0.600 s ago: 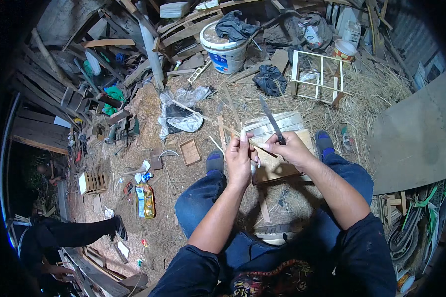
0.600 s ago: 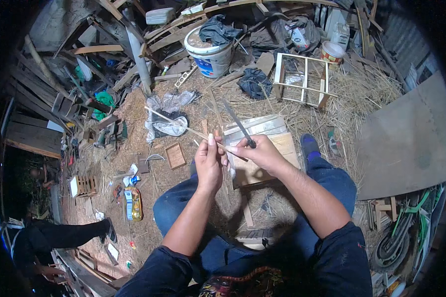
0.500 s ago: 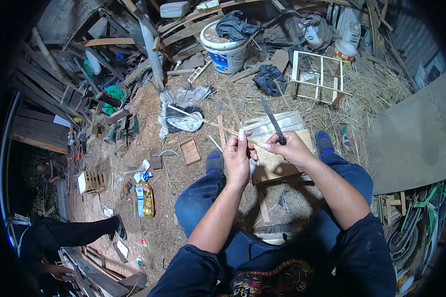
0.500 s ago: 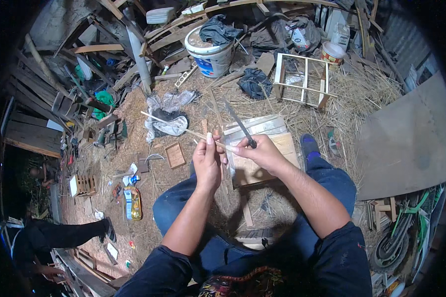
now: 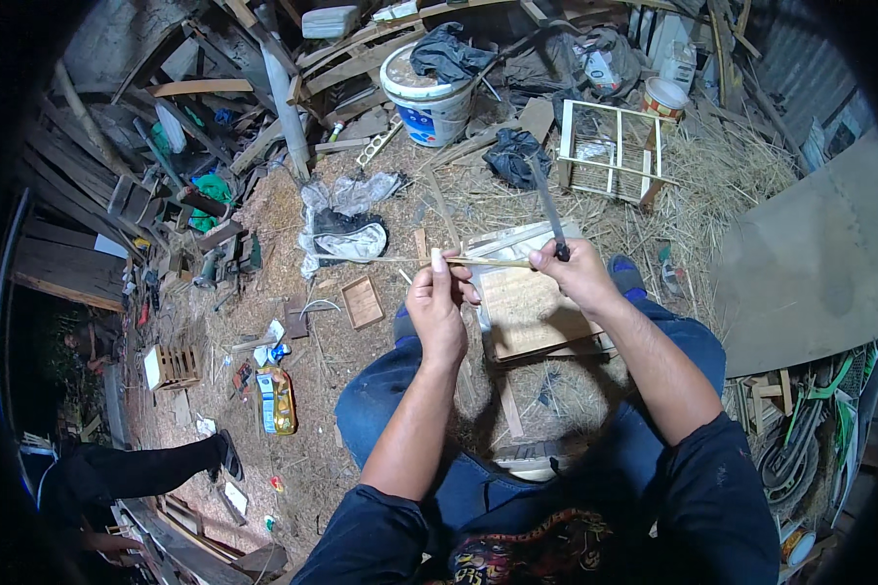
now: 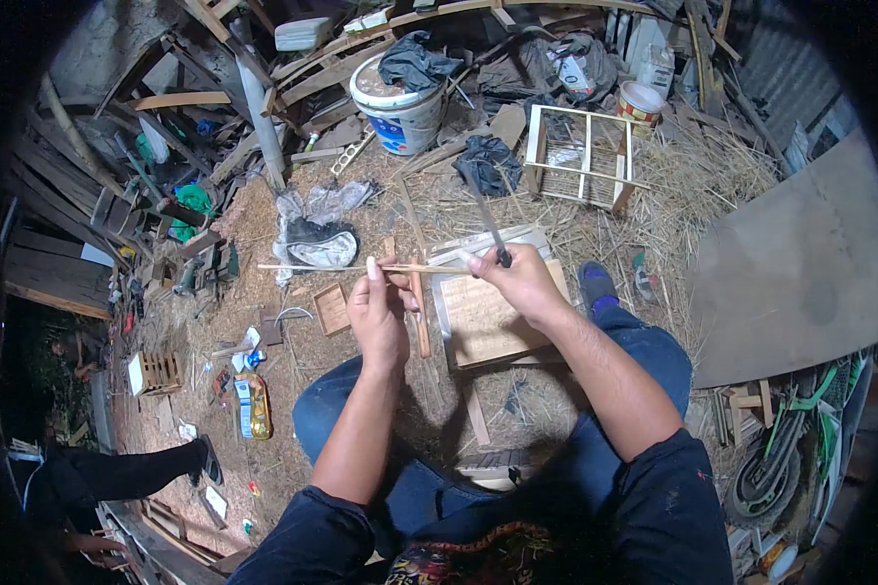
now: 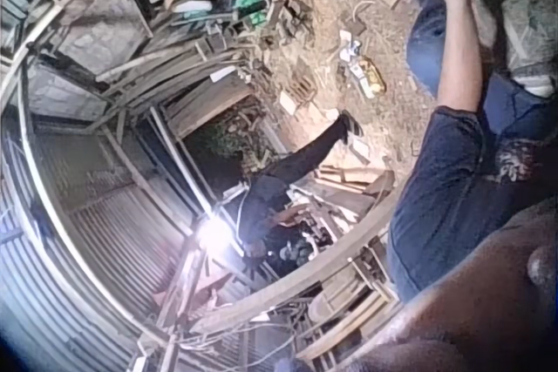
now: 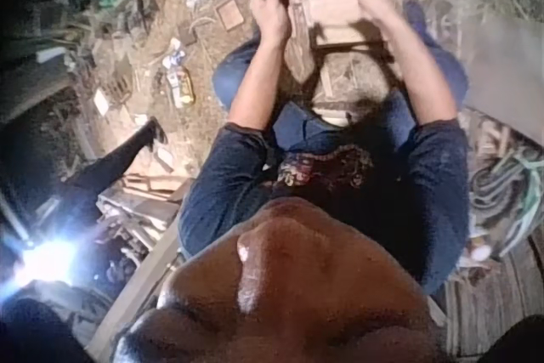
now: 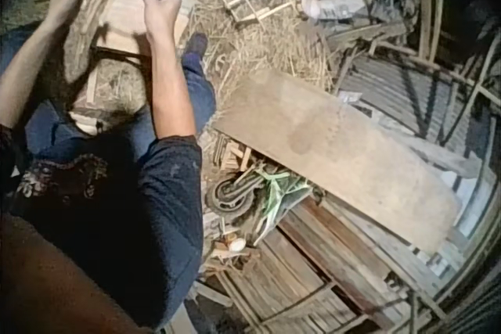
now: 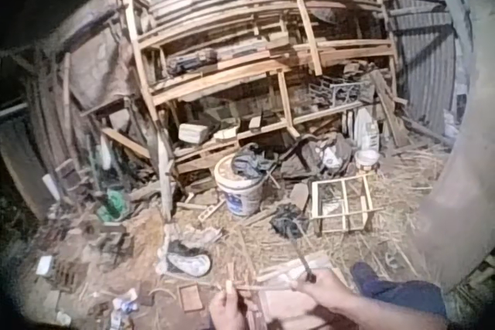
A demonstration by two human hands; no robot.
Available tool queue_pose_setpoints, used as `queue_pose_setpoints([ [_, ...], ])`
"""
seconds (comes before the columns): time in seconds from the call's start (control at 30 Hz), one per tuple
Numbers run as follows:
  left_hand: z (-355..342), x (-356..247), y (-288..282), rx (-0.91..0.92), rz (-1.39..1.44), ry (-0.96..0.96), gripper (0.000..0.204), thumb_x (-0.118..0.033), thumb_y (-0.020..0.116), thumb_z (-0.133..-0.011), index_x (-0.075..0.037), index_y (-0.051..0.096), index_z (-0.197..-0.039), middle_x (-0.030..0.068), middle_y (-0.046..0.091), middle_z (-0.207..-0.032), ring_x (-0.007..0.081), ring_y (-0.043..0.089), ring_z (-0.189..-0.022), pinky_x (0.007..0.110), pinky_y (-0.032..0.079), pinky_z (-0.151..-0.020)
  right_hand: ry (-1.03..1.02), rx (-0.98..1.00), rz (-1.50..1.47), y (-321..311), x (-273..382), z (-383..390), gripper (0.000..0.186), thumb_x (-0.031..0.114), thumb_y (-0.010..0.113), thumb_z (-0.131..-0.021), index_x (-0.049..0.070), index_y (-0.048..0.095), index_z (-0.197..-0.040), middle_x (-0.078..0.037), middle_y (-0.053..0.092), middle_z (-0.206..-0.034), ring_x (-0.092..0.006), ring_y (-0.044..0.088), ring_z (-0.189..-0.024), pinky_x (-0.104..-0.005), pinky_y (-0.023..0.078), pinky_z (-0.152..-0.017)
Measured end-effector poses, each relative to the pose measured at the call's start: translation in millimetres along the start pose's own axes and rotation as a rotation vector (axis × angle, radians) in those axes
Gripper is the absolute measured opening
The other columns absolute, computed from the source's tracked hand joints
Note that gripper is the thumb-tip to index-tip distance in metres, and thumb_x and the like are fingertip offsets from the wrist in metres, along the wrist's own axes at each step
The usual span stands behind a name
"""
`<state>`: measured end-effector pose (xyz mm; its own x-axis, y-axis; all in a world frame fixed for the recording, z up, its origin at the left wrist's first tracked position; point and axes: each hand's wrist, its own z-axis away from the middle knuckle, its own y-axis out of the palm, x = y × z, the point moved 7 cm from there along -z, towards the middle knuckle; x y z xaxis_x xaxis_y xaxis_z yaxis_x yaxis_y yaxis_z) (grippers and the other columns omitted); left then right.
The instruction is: The person whittles and shapes a long bamboo stick using a knife, scraping along the surface of the stick held over a wooden block.
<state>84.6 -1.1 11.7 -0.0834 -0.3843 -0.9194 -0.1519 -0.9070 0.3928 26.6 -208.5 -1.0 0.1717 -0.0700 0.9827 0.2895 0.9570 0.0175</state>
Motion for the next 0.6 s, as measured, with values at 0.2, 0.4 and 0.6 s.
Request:
queue_pose_setpoints([
  [0.2, 2.1, -8.2, 0.0, 0.122, 0.276, 0.018, 0.078, -0.069, 0.029, -0.099, 0.001, 0.063, -0.109, 0.0098, 0.065, -0.081, 0.0180, 0.060, -0.058, 0.028, 0.050, -0.054, -0.089, -0.107, 0.086, -28.9, 16.7, -8.4, 0.027, 0.026, 0.074, -0.091, 0.007, 0.063, -0.075, 0.007, 0.054, -0.068, -0.0038, 0.045, -0.065, -0.0240, 0.038, -0.059],
  [0.4, 7.1, -0.2, 8.6, 0.227, 0.438, -0.333, 0.079, -0.071, 0.028, -0.097, 0.000, 0.065, -0.098, 0.0105, 0.064, -0.072, 0.0194, 0.060, -0.054, 0.029, 0.050, -0.047, -0.126, -0.069, 0.147, -49.3, 23.3, -11.4, 0.023, 0.025, 0.071, -0.094, 0.005, 0.066, -0.084, 0.005, 0.059, -0.073, -0.0039, 0.049, -0.068, -0.0239, 0.040, -0.062],
  [0.6, 28.2, 8.9, 20.2, 0.520, 0.135, -0.623, 0.037, -0.030, 0.050, -0.101, 0.005, 0.061, -0.094, 0.0109, 0.055, -0.057, 0.0206, 0.052, -0.041, 0.029, 0.043, -0.037, -0.309, -0.077, 0.317, -59.2, 32.2, -16.7, 0.027, 0.027, 0.069, -0.094, 0.001, 0.065, -0.086, 0.001, 0.061, -0.073, -0.0078, 0.051, -0.070, -0.0284, 0.044, -0.065],
])
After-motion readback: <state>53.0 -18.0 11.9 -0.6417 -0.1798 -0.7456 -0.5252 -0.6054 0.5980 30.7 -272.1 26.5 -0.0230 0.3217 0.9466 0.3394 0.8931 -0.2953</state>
